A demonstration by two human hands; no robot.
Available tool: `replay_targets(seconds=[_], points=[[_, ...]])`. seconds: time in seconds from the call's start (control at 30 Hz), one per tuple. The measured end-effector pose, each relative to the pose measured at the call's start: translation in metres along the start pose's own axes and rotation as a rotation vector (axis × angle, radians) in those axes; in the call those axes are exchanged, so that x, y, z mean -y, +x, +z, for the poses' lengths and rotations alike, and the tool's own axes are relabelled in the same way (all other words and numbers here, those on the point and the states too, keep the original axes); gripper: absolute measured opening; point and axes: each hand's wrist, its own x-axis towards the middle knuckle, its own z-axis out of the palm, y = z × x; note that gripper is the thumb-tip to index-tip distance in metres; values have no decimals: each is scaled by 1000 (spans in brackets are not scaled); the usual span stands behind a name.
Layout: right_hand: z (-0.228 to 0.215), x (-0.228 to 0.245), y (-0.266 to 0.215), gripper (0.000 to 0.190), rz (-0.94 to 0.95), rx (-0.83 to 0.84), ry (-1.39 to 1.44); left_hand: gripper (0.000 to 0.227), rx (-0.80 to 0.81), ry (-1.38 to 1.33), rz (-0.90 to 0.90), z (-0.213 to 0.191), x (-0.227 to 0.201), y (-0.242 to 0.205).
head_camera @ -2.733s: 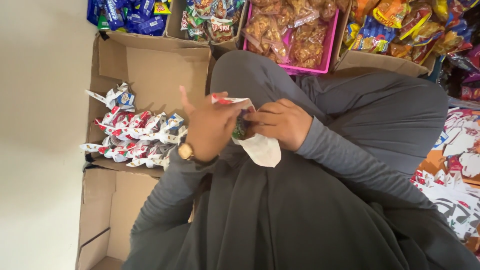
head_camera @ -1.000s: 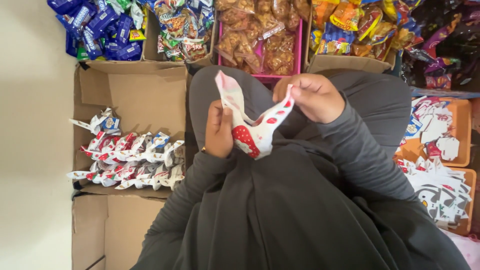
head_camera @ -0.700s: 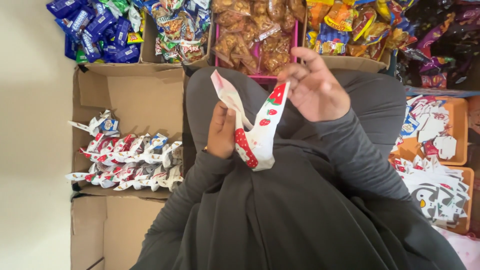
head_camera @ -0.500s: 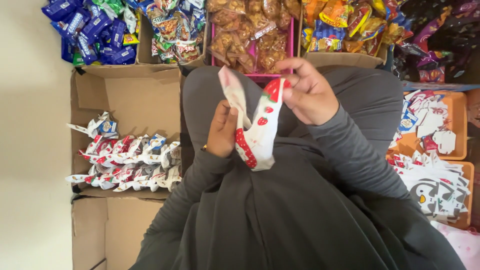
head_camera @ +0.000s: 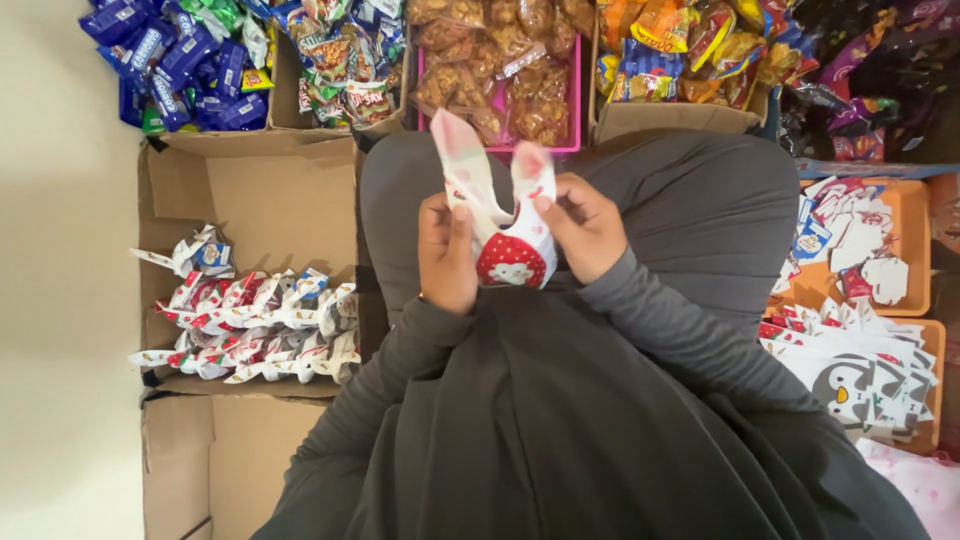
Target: The person places packets of snacks into small illustrated paper bags by hand.
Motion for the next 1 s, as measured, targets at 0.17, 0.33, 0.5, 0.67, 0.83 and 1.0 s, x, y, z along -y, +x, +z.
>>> replay_targets(seconds=[0.17,0.33,0.5,0.67,0.83,1.0], points=[[-1,5,4,13,39,-161,48,34,8,-101,-80,14,-15,-1],[-12,-21,5,20,66,-234,150,37,4,-166,-131,24,-24,-3],[-26,-33,2,18,22,-318,164,30,0,-211,-140,23,-9,0],[-39,-36,-2,17,-164,-438,111,63,208,-260,-130,24,8,4],[-58,-32,0,19,-233,-466,19,32,346,35,-92,41,-12,-3],[-51,-25,7,39,-175,-279,249,21,265,158,-65,49,-7,-2]])
